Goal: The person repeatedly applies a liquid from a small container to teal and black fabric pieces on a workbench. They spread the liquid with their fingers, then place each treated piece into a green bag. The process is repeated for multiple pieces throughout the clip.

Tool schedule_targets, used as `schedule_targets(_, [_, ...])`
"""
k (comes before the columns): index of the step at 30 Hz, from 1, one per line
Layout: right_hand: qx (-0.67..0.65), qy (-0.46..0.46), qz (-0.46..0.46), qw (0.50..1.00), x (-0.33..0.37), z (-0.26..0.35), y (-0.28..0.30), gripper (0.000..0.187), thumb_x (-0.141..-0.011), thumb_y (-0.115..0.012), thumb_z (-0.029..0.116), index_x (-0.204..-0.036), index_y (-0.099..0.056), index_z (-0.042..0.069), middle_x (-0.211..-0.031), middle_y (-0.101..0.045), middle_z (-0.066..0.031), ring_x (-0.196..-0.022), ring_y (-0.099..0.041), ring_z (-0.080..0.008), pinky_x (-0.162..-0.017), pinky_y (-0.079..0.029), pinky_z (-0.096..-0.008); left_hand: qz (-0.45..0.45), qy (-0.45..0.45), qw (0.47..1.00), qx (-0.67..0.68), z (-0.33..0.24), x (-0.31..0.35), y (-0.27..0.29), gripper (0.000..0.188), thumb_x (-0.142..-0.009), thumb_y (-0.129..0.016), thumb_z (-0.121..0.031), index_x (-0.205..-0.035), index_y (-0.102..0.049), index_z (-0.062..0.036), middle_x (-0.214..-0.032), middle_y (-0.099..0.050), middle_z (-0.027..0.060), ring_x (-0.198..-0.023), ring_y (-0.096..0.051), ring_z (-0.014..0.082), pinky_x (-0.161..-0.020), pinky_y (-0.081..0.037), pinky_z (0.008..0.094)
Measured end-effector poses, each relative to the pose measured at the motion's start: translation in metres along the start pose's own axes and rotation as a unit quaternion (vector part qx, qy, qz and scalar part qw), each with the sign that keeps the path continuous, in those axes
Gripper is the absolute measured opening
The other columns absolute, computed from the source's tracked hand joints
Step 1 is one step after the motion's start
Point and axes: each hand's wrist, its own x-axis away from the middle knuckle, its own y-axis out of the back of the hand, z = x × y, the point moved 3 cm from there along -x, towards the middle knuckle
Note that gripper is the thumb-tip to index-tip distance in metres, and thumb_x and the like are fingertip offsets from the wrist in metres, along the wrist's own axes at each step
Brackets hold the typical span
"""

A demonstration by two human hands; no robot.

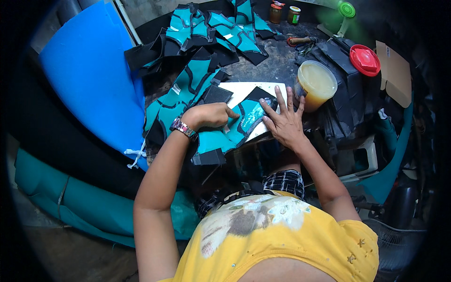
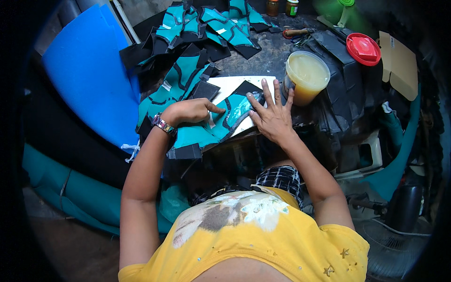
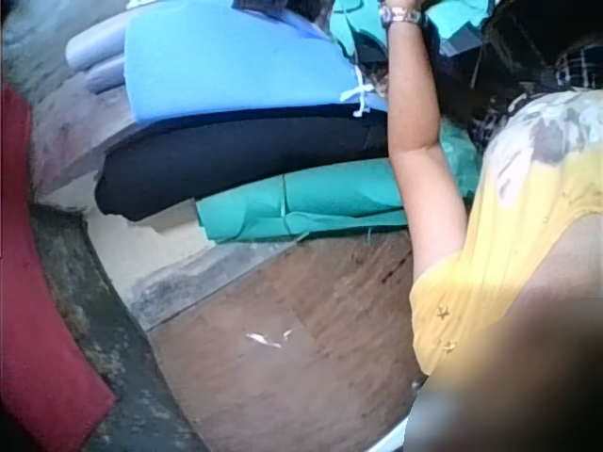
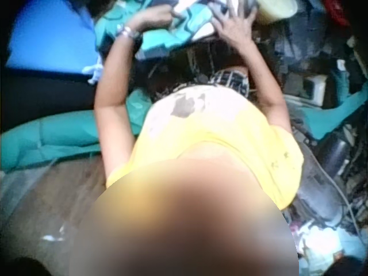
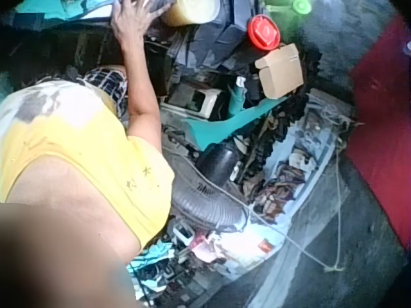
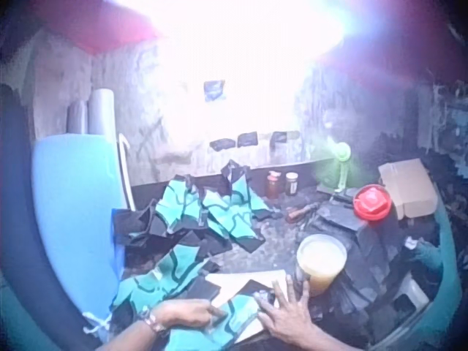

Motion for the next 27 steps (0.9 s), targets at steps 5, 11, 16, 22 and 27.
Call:
schedule_targets(5, [-0.037,0.126,0.002,0.991,0.023,0.030,-0.019,0.048,-0.097,-0.049,0.046,-0.142,-0.052,0.032,-0.165,-0.015,-0.0106,-0.152,0.001,-0.0380,-0.109,0.007,-0.0726,-0.014,0.002,0.999,0.042,-0.007,0.011,0.000,0.067,-0.071,-0.045,0.004,-0.136,-0.057,-0.0047,-0.076,-0.063,0.0208,-0.056,-0.045,0.0137,-0.056,-0.046,0.0332])
schedule_targets(11, [0.033,0.019,0.013,0.999,0.029,0.039,-0.002,0.043,-0.101,-0.045,0.040,-0.143,-0.052,0.033,-0.165,-0.011,-0.0120,-0.152,0.004,-0.0389,-0.109,0.006,-0.0737,-0.053,0.022,0.996,0.075,-0.012,0.021,-0.007,0.071,-0.071,-0.043,0.004,-0.140,-0.054,-0.0068,-0.082,-0.067,0.0203,-0.054,-0.045,0.0139,-0.054,-0.045,0.0329])
schedule_targets(16, [-0.184,0.095,0.138,0.968,0.041,0.082,0.023,0.040,-0.100,-0.045,0.037,-0.133,-0.063,0.022,-0.165,-0.009,-0.0138,-0.151,0.003,-0.0419,-0.109,0.004,-0.0730,-0.073,0.015,0.997,0.038,-0.013,0.032,-0.015,0.071,-0.074,-0.044,0.006,-0.142,-0.053,-0.0101,-0.102,-0.072,0.0163,-0.071,-0.062,0.0191,-0.070,-0.052,0.0340])
schedule_targets(22, [-0.108,-0.087,-0.204,0.969,-0.006,-0.064,0.061,0.048,-0.104,-0.033,0.038,-0.109,-0.076,0.016,-0.159,-0.025,-0.0177,-0.150,-0.005,-0.0424,-0.113,0.004,-0.0675,-0.248,-0.088,0.948,0.181,-0.015,0.014,-0.018,0.079,-0.084,-0.048,0.010,-0.154,-0.035,-0.0242,-0.148,-0.048,0.0164,-0.133,-0.049,0.0275,-0.110,-0.036,0.0363])
schedule_targets(27, [0.009,-0.263,0.020,0.964,-0.049,-0.139,0.085,0.069,-0.105,-0.022,0.053,-0.113,-0.074,0.008,-0.156,-0.033,-0.0187,-0.151,-0.012,-0.0350,-0.115,0.004,-0.0641,-0.224,-0.107,0.955,0.162,-0.007,-0.033,-0.016,0.084,-0.085,-0.051,0.008,-0.156,-0.027,-0.0296,-0.147,-0.047,0.0183,-0.134,-0.046,0.0336,-0.112,-0.035,0.0407])
